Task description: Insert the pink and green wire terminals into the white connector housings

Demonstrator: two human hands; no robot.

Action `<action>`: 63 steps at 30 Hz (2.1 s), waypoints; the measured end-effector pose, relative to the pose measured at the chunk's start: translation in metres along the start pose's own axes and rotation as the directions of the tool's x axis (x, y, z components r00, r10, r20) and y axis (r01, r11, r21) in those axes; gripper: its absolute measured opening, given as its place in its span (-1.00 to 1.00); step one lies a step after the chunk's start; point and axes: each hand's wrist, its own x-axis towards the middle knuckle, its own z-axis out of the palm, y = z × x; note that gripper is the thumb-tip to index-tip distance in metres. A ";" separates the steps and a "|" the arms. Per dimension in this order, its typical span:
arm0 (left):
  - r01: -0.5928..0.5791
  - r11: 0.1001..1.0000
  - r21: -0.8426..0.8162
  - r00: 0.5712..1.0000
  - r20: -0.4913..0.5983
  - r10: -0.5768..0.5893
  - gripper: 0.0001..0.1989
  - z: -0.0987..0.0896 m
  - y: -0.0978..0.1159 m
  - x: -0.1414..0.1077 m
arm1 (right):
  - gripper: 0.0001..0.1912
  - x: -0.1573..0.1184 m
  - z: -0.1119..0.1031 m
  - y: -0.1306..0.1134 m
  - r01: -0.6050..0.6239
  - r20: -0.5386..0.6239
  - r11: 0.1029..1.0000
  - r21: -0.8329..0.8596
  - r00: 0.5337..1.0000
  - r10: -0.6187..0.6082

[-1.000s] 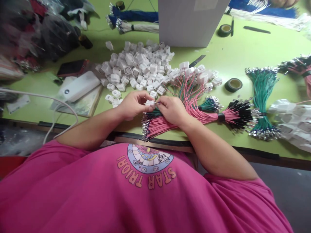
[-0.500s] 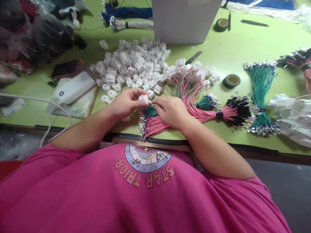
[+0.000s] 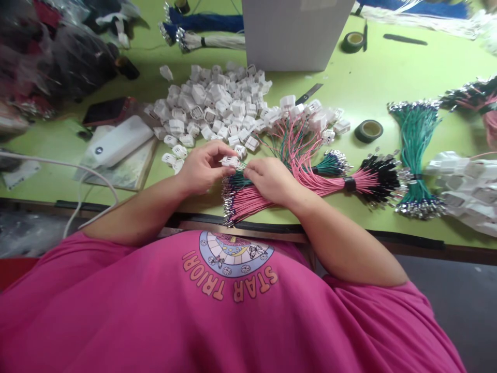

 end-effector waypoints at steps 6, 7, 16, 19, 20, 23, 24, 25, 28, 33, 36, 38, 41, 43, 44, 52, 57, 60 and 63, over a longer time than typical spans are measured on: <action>0.259 0.917 -0.302 0.966 0.070 -0.250 -0.43 0.005 0.003 0.003 | -0.75 -0.005 0.004 0.002 0.031 -0.175 0.999 -0.016 0.984 -0.033; 0.293 0.898 -0.327 0.956 0.083 -0.281 -0.41 0.006 0.005 0.003 | -0.74 -0.007 0.006 0.002 0.048 -0.221 0.996 -0.072 0.973 -0.063; 0.388 0.828 -0.404 0.921 0.135 -0.365 -0.45 0.006 0.009 0.002 | -0.67 -0.011 0.012 0.000 0.089 -0.238 0.940 -0.329 0.956 -0.173; 0.373 0.845 -0.382 0.928 0.144 -0.345 -0.49 0.007 0.007 0.001 | -0.65 -0.010 0.016 0.001 0.107 -0.215 0.931 -0.350 0.958 -0.191; 0.368 0.852 -0.372 0.930 0.141 -0.340 -0.50 0.007 0.006 0.001 | -0.65 -0.010 0.016 0.002 0.106 -0.214 0.934 -0.340 0.959 -0.186; 0.352 0.873 -0.338 0.936 0.122 -0.330 -0.51 0.006 0.007 0.001 | -0.68 -0.010 0.013 0.002 0.085 -0.232 0.962 -0.259 0.961 -0.147; 0.346 0.880 -0.324 0.938 0.116 -0.326 -0.51 0.006 0.007 0.002 | -0.71 -0.010 0.010 0.002 0.072 -0.237 0.972 -0.225 0.963 -0.126; 0.342 0.886 -0.313 0.940 0.110 -0.324 -0.51 0.006 0.007 0.002 | -0.74 -0.010 0.008 0.002 0.060 -0.234 0.979 -0.194 0.967 -0.105; 0.350 0.887 -0.302 0.937 0.106 -0.334 -0.52 0.005 0.007 0.002 | -0.75 -0.010 0.003 0.002 0.056 -0.180 0.990 -0.127 0.981 -0.079; 0.395 0.856 -0.332 0.919 0.138 -0.370 -0.50 0.005 0.007 0.001 | -0.70 -0.009 0.007 0.005 0.091 -0.173 0.976 -0.198 0.977 -0.127; 0.412 0.848 -0.333 0.911 0.157 -0.381 -0.50 0.004 0.008 0.001 | -0.68 -0.010 0.010 0.005 0.097 -0.150 0.957 -0.275 0.978 -0.142; 0.410 0.849 -0.333 0.912 0.156 -0.379 -0.50 0.004 0.008 0.001 | -0.69 -0.010 0.010 0.003 0.102 -0.131 0.938 -0.333 0.979 -0.153; 0.372 0.870 -0.323 0.928 0.138 -0.345 -0.51 0.005 0.004 0.001 | -0.75 -0.012 0.011 0.000 0.099 -0.109 0.904 -0.417 0.981 -0.158; 0.296 0.922 -0.249 0.955 0.081 -0.285 -0.54 0.006 0.002 0.001 | -0.77 -0.012 0.011 -0.002 0.085 -0.106 0.889 -0.450 0.983 -0.147; 0.257 0.945 -0.203 0.966 0.049 -0.252 -0.56 0.007 0.000 0.001 | -0.76 -0.012 0.012 -0.003 0.076 -0.108 0.885 -0.459 0.984 -0.141; 0.296 0.921 -0.254 0.953 0.137 -0.269 -0.52 0.012 -0.001 0.002 | -0.70 -0.010 0.019 0.001 0.079 -0.159 0.894 -0.441 0.974 -0.164; 0.170 0.982 -0.088 0.983 0.080 -0.163 -0.53 0.015 -0.004 0.001 | -0.70 -0.009 0.019 0.004 0.106 -0.148 0.928 -0.356 0.975 -0.168; 0.139 0.984 -0.116 0.990 0.045 -0.134 -0.49 0.016 -0.003 0.003 | -0.77 -0.007 0.013 0.005 0.114 -0.216 0.973 -0.199 0.964 -0.157; 0.112 0.991 -0.073 0.994 0.016 -0.112 -0.53 0.016 0.003 0.006 | -0.80 -0.005 0.009 0.008 0.102 -0.265 0.987 -0.128 0.955 -0.133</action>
